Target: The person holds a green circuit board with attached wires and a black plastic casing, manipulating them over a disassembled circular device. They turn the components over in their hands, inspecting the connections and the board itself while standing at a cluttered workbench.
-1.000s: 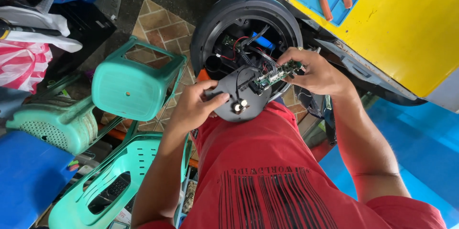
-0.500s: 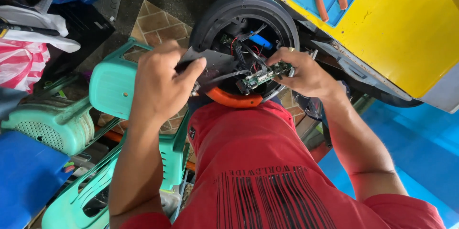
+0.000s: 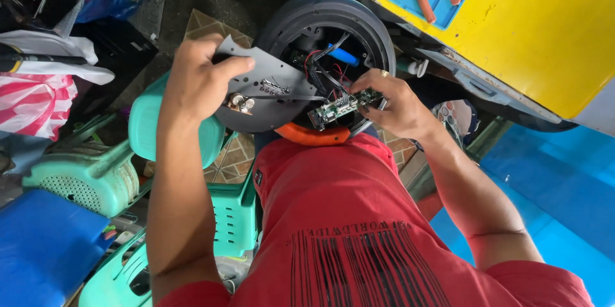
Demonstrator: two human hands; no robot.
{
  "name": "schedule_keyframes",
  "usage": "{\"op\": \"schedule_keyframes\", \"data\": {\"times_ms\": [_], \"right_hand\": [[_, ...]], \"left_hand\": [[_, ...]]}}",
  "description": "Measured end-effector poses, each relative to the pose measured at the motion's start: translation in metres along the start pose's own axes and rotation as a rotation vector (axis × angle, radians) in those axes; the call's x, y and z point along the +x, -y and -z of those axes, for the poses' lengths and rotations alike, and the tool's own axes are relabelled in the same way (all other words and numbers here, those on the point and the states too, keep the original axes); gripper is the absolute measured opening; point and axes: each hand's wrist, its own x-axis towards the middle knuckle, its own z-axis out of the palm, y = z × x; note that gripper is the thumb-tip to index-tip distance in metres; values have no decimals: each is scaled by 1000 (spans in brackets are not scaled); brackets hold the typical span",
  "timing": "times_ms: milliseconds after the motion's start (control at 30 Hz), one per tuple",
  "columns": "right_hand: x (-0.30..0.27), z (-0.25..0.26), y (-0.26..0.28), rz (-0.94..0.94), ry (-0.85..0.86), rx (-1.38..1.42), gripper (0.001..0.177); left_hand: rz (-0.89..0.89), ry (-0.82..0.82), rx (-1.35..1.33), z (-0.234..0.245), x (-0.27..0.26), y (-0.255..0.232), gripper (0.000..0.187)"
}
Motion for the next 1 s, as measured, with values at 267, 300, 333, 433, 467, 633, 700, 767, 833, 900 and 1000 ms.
{"op": "schedule_keyframes", "data": {"times_ms": [267, 300, 333, 433, 467, 633, 700, 767, 833, 900, 1000], "right_hand": [[2, 8, 2, -3, 74, 30, 36], [4, 8, 2, 6, 78, 27, 35], [5, 8, 3, 7, 82, 28, 35], [6, 8, 5, 14, 93, 17, 35], [7, 7, 4, 5, 90, 7, 36], [8, 4, 4, -15, 80, -5, 37], [8, 3, 7, -19, 74, 1, 36], [6, 2, 5, -25, 63, -5, 36], [4, 1, 4, -33, 49, -10, 36], [3, -1, 4, -44, 21, 3, 35], [1, -4, 5, -53, 6, 8, 35]], "left_hand": [[321, -47, -256, -49, -17, 75, 19], [352, -81, -296, -53, -20, 82, 20], [354, -85, -296, -52, -23, 75, 20], [268, -146, -277, -55, -30, 67, 32], [195, -172, -250, -58, -30, 71, 35], [110, -201, -234, -67, -24, 72, 36], [67, -198, -230, -64, -25, 68, 34], [69, -204, -256, -64, -25, 84, 32], [72, -206, -282, -66, -28, 91, 31], [48, -306, -238, -69, -34, 91, 29], [-144, -547, 1, -75, -46, 91, 27]]}}
